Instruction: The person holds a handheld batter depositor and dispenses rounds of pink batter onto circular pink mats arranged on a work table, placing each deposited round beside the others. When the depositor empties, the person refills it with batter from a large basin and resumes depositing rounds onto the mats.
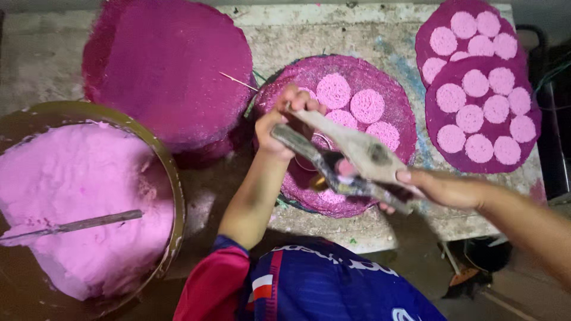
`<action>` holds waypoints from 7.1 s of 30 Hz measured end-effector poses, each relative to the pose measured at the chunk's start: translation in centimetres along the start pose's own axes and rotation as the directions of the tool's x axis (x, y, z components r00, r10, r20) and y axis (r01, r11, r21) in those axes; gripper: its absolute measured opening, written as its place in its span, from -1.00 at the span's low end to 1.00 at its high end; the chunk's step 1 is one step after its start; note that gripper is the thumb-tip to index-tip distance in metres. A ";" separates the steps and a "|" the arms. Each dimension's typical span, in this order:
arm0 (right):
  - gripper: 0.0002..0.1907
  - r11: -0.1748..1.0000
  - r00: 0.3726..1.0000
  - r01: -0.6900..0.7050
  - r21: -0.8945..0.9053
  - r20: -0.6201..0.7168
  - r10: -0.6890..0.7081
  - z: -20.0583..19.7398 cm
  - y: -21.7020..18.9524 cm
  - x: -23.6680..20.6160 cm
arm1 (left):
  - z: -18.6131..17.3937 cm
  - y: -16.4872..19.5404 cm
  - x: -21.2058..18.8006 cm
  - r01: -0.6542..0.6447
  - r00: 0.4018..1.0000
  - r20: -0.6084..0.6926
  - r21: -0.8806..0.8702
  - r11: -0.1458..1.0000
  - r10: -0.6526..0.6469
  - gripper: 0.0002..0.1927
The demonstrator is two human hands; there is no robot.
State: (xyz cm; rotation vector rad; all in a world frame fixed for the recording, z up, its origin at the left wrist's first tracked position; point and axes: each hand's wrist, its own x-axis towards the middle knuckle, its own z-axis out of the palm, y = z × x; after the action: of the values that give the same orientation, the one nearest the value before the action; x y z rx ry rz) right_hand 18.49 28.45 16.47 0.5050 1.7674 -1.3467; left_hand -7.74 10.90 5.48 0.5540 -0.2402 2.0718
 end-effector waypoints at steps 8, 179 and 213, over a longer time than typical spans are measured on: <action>-0.05 0.958 0.941 -0.228 -0.175 -0.294 0.170 -1.0 -6.9 2.5 | -6.2 1.6 0.9 -0.166 0.986 -0.041 -0.298 0.940 0.161 -0.80; -0.94 0.956 -0.482 -0.063 -0.287 -0.830 -0.281 -7.8 36.4 -15.7 | -2.5 -33.6 8.3 0.003 0.981 -0.056 0.962 -0.272 -0.186 -0.61; 0.06 0.768 0.603 0.159 -0.620 -0.555 -0.573 15.4 -21.8 26.7 | 10.3 -0.2 -33.2 0.554 0.822 -0.035 0.282 -0.783 0.569 -0.54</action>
State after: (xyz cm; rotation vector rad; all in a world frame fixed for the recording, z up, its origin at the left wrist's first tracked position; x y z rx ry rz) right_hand -6.92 2.33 6.62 0.3730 2.9492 -0.8790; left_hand 10.37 -17.97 -1.28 0.7724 3.1776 1.0070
